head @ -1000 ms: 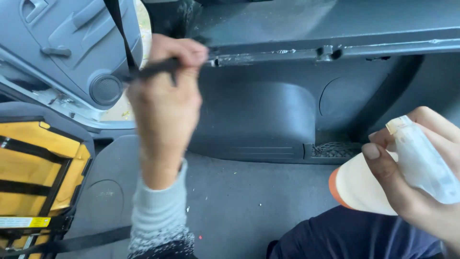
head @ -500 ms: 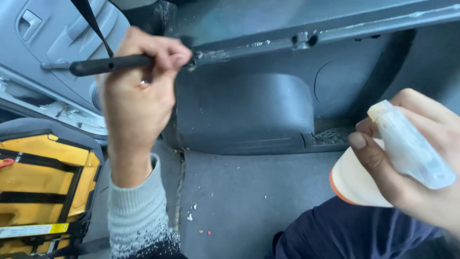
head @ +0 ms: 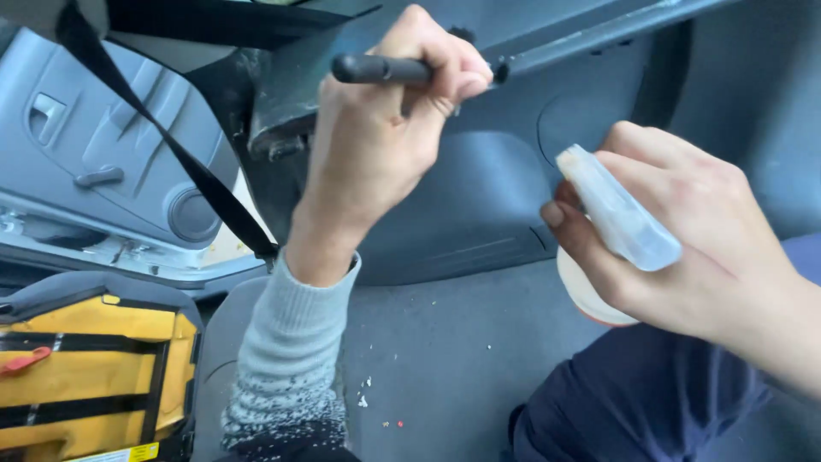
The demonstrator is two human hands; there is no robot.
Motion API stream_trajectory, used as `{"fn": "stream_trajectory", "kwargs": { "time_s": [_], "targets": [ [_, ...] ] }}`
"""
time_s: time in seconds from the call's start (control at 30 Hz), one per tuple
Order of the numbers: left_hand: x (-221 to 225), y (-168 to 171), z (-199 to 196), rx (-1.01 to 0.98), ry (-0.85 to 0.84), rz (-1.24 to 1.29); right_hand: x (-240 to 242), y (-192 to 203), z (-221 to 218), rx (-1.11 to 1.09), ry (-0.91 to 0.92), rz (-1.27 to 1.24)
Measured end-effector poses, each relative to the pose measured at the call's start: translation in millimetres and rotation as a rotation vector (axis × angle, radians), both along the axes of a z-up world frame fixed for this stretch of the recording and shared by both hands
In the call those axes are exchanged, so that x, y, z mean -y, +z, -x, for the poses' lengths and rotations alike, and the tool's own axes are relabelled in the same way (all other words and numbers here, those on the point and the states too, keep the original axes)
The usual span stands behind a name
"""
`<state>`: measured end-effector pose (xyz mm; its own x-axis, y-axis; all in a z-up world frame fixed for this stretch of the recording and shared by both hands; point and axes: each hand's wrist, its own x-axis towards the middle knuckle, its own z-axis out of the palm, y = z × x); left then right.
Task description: Cleaning the interior side panels and window area of a car using a spray bottle and a brush.
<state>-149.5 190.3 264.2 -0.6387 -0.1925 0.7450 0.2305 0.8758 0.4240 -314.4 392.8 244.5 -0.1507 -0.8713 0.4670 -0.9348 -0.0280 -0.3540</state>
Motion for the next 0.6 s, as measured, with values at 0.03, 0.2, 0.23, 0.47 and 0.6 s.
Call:
{"fn": "stream_trajectory", "kwargs": {
  "time_s": [0.03, 0.2, 0.23, 0.47, 0.6],
  "targets": [
    [5, -7, -8, 0.019, -0.017, -0.014, -2, -5, 2, 0.004, -0.003, -0.031],
    [-3, -4, 25, -0.037, -0.077, 0.096, 2, -8, 17, 0.019, 0.015, -0.065],
    [-15, -3, 35, -0.047, -0.067, 0.236, 2, -7, 16, 0.006, 0.006, -0.007],
    [-58, -27, 54, -0.048, 0.352, 0.75, -45, -11, 57, 0.152, -0.276, -0.182],
    [-77, -15, 53, -0.02, 0.373, 0.679, -56, -20, 79, 0.169, -0.171, -0.114]
  ]
}}
